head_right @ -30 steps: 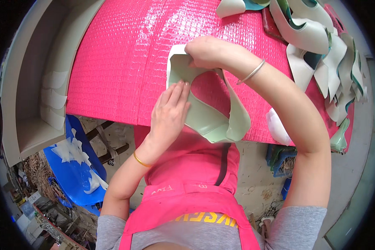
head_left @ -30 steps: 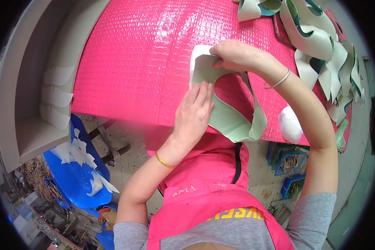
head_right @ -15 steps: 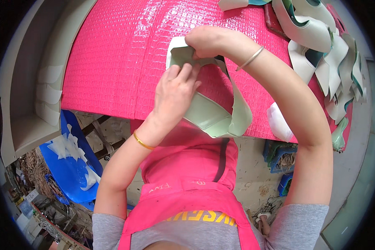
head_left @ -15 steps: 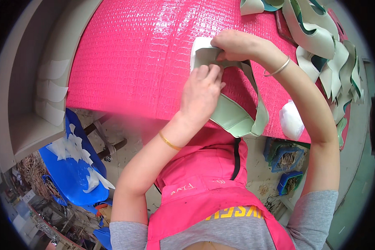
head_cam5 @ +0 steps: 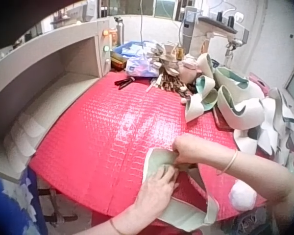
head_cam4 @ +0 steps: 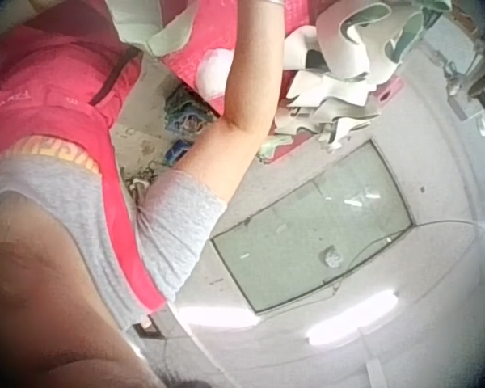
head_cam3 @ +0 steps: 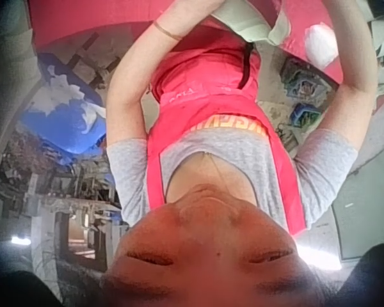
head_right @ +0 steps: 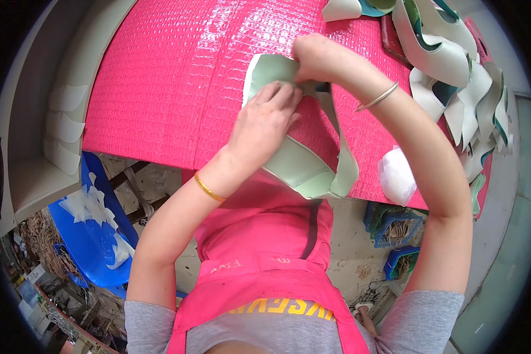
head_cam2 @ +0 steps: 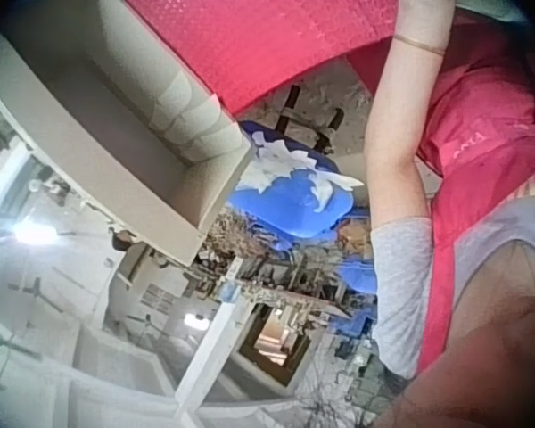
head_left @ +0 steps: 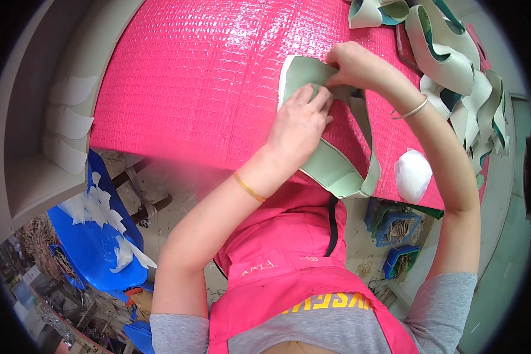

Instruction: The worker is manually attaching a white lining component to a green shoe upper.

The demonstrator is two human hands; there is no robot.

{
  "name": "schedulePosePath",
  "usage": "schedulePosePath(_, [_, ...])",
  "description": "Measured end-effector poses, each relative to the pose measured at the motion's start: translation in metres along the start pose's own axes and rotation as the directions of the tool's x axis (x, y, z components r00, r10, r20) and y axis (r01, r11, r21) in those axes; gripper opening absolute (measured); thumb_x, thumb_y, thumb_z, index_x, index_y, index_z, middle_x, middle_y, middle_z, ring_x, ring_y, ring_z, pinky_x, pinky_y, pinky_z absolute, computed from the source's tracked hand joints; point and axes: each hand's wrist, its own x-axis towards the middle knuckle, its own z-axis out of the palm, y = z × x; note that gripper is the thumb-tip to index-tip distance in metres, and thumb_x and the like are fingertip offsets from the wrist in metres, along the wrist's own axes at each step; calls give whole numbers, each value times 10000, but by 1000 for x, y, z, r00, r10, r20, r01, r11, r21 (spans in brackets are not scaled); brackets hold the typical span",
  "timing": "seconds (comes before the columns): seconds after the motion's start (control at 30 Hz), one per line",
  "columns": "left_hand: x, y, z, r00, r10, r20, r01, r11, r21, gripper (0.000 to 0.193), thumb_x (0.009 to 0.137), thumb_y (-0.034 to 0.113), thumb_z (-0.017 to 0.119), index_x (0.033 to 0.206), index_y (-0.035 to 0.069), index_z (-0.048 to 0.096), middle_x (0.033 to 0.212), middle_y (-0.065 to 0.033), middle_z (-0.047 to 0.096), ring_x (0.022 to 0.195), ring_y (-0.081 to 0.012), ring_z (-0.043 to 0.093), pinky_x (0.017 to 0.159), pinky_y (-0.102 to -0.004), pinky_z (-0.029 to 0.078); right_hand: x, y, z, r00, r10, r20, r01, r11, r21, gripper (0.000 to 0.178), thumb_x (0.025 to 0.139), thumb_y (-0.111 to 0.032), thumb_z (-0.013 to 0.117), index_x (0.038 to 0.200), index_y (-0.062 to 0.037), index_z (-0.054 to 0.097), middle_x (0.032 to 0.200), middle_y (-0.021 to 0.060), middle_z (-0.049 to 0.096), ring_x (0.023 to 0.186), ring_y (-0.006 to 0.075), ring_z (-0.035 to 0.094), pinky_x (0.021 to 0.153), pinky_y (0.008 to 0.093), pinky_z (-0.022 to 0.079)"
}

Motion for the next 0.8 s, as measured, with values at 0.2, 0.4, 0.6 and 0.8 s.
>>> schedulePosePath(0.2, [1, 2, 3, 999, 42, 18, -44, 990, 133, 320, 728, 93, 561, 1012, -51, 523, 1021, -118, 473, 1010, -292, 452, 862, -352, 413, -13, -1, -31, 898, 68, 435, -131, 985, 116, 254, 561, -170, 684, 657, 46, 590, 592, 175, 575, 544, 278, 586, 508, 350, 457])
schedulePosePath(0.4, [3, 23, -6, 987, -158, 40, 159, 987, -9, 293, 777, 112, 533, 1016, -58, 519, 995, -169, 487, 984, -324, 477, 843, -378, 424, -29, -4, -26, 881, 118, 458, -91, 993, -81, 190, 664, -151, 619, 758, 13, 603, 727, 171, 620, 708, 307, 609, 623, 373, 477])
schedulePosePath(0.6, [107, -3, -38, 996, 44, 78, -36, 995, -94, 178, 774, 174, 567, 839, 8, 579, 765, -170, 550, 726, -332, 570, 634, -415, 476, -92, -24, 21, 988, -90, -126, 40, 936, -349, 164, 669, -108, 569, 827, -69, 548, 719, 73, 558, 842, 230, 549, 906, 439, 327])
schedulePosePath(0.8, [140, -23, 10, 633, 278, 722, 122, 886, -448, 317, 617, 265, 691, 829, 33, 643, 772, -146, 628, 710, -289, 605, 633, -368, 478, -109, -49, 27, 927, -231, -295, 80, 891, -446, 256, 663, -81, 509, 901, 9, 544, 832, 95, 569, 834, 203, 538, 839, 335, 395])
